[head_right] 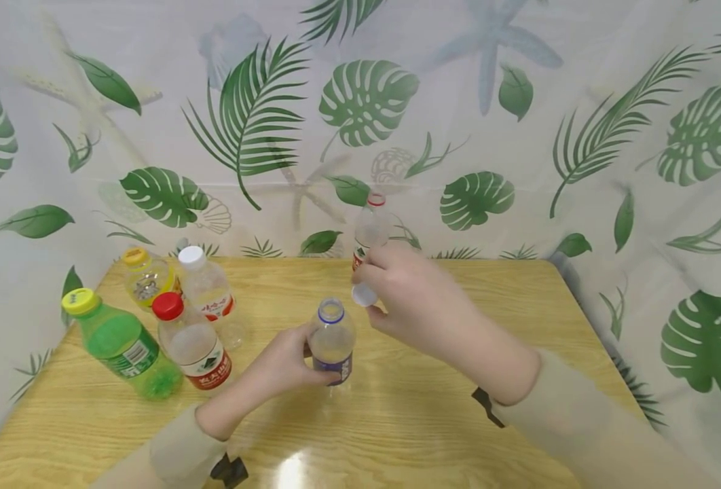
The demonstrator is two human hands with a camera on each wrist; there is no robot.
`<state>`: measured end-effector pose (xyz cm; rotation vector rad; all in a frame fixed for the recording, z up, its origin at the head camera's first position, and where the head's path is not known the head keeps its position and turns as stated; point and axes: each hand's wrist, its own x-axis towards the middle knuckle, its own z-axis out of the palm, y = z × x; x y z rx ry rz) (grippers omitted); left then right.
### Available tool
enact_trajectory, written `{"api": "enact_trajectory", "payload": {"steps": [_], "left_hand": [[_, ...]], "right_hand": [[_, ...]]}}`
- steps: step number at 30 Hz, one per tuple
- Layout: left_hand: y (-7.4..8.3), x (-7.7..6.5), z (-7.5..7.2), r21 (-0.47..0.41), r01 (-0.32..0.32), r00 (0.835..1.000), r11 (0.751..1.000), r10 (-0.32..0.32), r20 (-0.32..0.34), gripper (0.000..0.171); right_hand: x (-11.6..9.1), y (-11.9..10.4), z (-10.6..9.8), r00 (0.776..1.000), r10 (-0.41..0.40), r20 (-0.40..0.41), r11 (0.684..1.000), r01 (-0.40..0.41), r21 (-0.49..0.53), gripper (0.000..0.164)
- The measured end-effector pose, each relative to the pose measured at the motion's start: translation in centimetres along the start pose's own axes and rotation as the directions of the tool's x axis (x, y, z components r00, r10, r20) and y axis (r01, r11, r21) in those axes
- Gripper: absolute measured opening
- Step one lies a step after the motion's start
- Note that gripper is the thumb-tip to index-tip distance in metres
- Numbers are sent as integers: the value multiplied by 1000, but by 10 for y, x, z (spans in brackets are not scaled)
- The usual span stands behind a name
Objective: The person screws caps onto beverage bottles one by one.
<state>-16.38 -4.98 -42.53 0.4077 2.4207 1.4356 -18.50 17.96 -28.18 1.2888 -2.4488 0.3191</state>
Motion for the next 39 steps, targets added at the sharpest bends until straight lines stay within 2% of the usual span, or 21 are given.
{"api": "enact_trajectory", "payload": {"steps": [14, 20, 28, 39], "left_hand": [[1, 0, 0, 38, 3, 1000, 999, -3, -5, 58], [-1, -1, 0, 23, 0, 1000, 1000, 0, 3, 57], [-4, -1, 0, 50, -30, 1000, 998, 30, -1, 56], [-2, 0, -2, 41, -27, 1000, 999, 26, 14, 54]], "right_hand": [[3, -11, 10, 999, -8, 47, 999, 11, -51, 37], [5, -12, 12, 999, 0, 53, 997, 5, -82, 37], [11, -17, 12, 999, -49, 0, 998, 49, -44, 36], [20, -23, 10, 997, -29, 72, 1000, 30, -9, 34]]}}
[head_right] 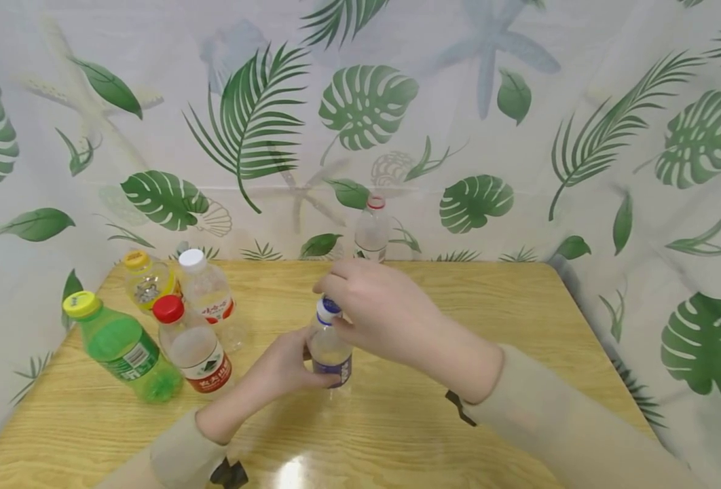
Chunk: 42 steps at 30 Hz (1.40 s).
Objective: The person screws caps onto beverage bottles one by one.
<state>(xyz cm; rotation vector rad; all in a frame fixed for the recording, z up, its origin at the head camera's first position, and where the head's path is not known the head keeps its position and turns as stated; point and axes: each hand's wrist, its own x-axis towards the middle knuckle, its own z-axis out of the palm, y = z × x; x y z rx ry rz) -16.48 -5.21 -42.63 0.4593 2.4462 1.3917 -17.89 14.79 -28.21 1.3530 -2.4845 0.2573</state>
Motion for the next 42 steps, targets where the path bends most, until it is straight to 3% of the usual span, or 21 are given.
{"api": "enact_trajectory", "payload": {"steps": [12, 16, 31, 42], "left_hand": [[0, 0, -1, -22, -8, 1000, 1000, 8, -3, 55], [-1, 1, -1, 9, -11, 1000, 1000, 11, -8, 56], [0, 0, 0, 9, 7, 1000, 1000, -7, -3, 57], [-2, 0, 1, 7, 25, 1000, 1000, -25, -2, 54]], "right_hand": [[4, 2, -1, 999, -35, 37, 999, 34, 25, 27], [5, 6, -1, 997, -59, 45, 997, 57, 46, 27], [12, 13, -9, 977, -101, 189, 986, 74, 147, 25], [12, 16, -10, 965, -179, 191, 979, 156, 129, 28]]}}
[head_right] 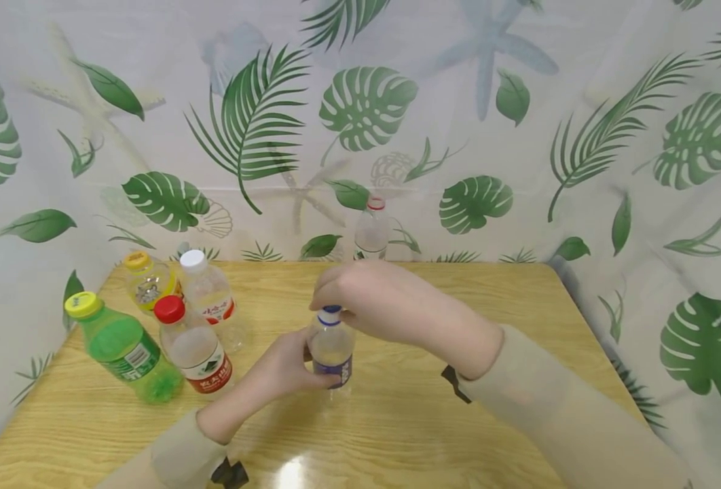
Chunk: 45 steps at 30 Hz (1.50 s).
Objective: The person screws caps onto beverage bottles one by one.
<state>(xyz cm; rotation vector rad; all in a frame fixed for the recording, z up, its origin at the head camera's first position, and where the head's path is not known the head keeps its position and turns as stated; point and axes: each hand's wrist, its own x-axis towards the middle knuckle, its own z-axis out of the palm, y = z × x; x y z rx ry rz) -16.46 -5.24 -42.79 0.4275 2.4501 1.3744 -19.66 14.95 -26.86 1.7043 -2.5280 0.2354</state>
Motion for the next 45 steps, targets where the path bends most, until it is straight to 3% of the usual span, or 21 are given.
{"api": "enact_trajectory", "payload": {"steps": [7, 14, 22, 28, 33, 36, 39, 43, 45], "left_hand": [[-1, 1, 1, 15, -10, 1000, 1000, 10, 2, 52], [-2, 1, 0, 10, -11, 1000, 1000, 11, 1, 54], [-2, 1, 1, 0, -8, 1000, 1000, 8, 5, 52], [0, 2, 1, 25, -18, 1000, 1000, 18, -6, 56], [2, 3, 2, 34, -12, 1000, 999, 12, -7, 56], [3, 3, 2, 27, -15, 1000, 1000, 15, -7, 58], [4, 2, 3, 23, -25, 1000, 999, 25, -7, 58], [5, 3, 3, 33, -32, 999, 999, 32, -13, 56], [5, 3, 4, 48, -30, 999, 998, 31, -16, 57]], "right_hand": [[-1, 1, -1, 997, -77, -16, 997, 76, -13, 26], [2, 5, -4, 998, -56, 16, 998, 56, 25, 29], [1, 1, -2, 996, -87, 5, 995, 88, -44, 28], [0, 3, -5, 999, -10, 49, 1000, 11, -21, 27], [4, 3, -6, 989, 119, 89, 992, -114, -59, 17], [7, 5, 0, 983, 179, 45, 978, -173, -115, 39], [8, 8, 12, 984, 165, -72, 954, -178, -241, 61], [7, 9, 27, 970, 84, -228, 888, -176, -426, 69], [6, 9, 31, 965, 64, -255, 874, -177, -453, 68]]}}
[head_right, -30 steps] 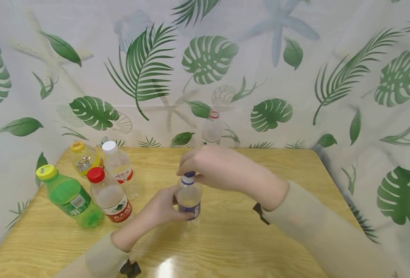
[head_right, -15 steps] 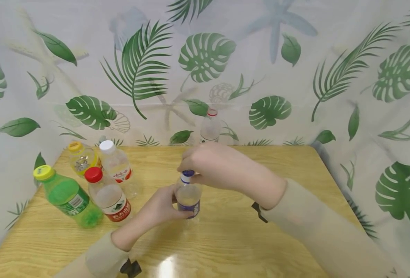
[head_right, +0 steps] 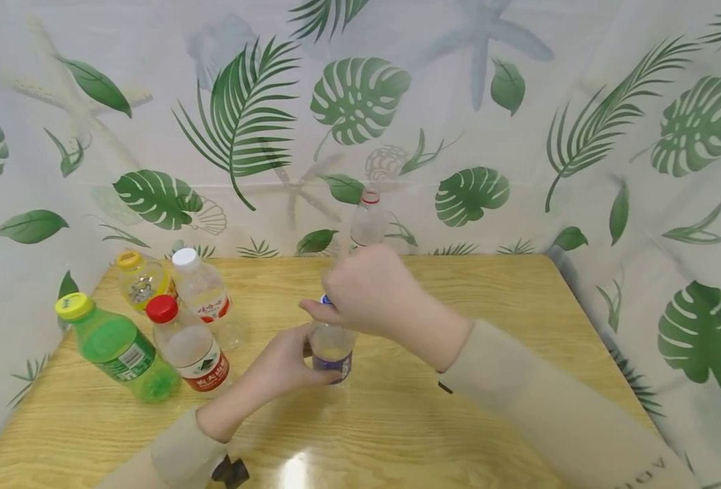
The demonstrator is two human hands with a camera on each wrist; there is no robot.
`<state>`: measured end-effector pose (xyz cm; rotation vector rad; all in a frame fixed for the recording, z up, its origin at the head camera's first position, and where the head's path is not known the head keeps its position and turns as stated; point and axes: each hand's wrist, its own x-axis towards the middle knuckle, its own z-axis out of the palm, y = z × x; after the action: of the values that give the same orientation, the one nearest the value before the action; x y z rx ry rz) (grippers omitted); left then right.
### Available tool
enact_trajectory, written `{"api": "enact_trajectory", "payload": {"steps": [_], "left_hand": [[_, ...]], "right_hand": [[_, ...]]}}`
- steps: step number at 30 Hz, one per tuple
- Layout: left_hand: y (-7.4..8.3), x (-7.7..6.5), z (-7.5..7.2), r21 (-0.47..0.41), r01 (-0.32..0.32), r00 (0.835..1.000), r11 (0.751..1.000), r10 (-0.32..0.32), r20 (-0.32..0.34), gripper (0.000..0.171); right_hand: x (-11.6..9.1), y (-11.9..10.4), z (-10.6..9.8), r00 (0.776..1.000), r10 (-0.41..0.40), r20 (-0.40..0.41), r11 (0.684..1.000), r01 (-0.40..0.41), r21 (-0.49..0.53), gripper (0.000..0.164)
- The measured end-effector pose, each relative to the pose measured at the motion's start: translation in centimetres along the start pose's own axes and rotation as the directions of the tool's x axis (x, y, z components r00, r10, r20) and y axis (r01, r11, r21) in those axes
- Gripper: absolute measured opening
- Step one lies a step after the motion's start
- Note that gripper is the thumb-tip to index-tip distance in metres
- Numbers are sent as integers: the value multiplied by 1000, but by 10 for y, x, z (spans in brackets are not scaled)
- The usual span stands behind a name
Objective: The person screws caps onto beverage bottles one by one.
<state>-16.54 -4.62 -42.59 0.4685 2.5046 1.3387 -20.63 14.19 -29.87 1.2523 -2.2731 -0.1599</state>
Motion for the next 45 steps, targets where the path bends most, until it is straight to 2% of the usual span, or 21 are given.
{"api": "enact_trajectory", "payload": {"steps": [2, 4, 8, 11, 15, 19, 21, 24, 28, 32, 35, 38, 41, 45], "left_hand": [[0, 0, 0, 15, -5, 1000, 1000, 5, -1, 59], [0, 0, 0, 19, -10, 1000, 1000, 10, 0, 59], [-1, -1, 0, -12, -12, 1000, 1000, 12, 2, 56], [-3, -2, -1, -33, -3, 1000, 999, 3, -2, 57], [-5, -2, 0, -39, 0, 1000, 999, 0, -4, 60], [-6, -1, 0, -31, 1, 1000, 1000, -1, -2, 59], [-5, -1, 1, -32, 2, 1000, 999, -2, 0, 59], [-5, -1, 1, -30, 4, 1000, 1000, -4, 5, 58], [-5, -1, 0, -24, -1, 1000, 1000, 1, 9, 57], [-4, -1, -1, -37, -8, 1000, 999, 9, 7, 59], [-4, -2, -1, -51, -6, 1000, 999, 7, 8, 59], [-3, -3, -1, -57, 0, 1000, 998, 0, 8, 58], [-3, -3, -1, -54, 9, 1000, 998, -9, 2, 58], [-3, -3, -1, -38, 20, 1000, 999, -20, 0, 59]], "right_hand": [[-3, -1, -1, 1000, 3, 5, 999, -4, 47, 61], [-5, 0, -6, 999, 5, 38, 989, -11, 150, 51], [-9, 6, -19, 992, -26, 121, 926, -21, 376, 34], [-10, 11, -25, 984, -82, 158, 892, 2, 453, 34], [-10, 14, -25, 977, -131, 168, 870, 32, 492, 28], [-7, 15, -23, 978, -107, 180, 864, 1, 504, 15], [-5, 15, -22, 978, -73, 194, 877, -29, 480, 15], [-3, 12, -20, 979, -26, 201, 910, -59, 409, 27], [0, 7, -13, 986, 8, 167, 955, -57, 292, 42], [1, 5, -10, 988, 27, 153, 966, -65, 251, 51], [-1, 7, -13, 987, 6, 158, 941, -59, 332, 41], [-3, 12, -19, 985, -55, 161, 889, -25, 457, 26], [-3, 16, -21, 979, -120, 167, 843, 11, 538, 24], [-4, 19, -20, 972, -161, 171, 822, 36, 568, 23]]}}
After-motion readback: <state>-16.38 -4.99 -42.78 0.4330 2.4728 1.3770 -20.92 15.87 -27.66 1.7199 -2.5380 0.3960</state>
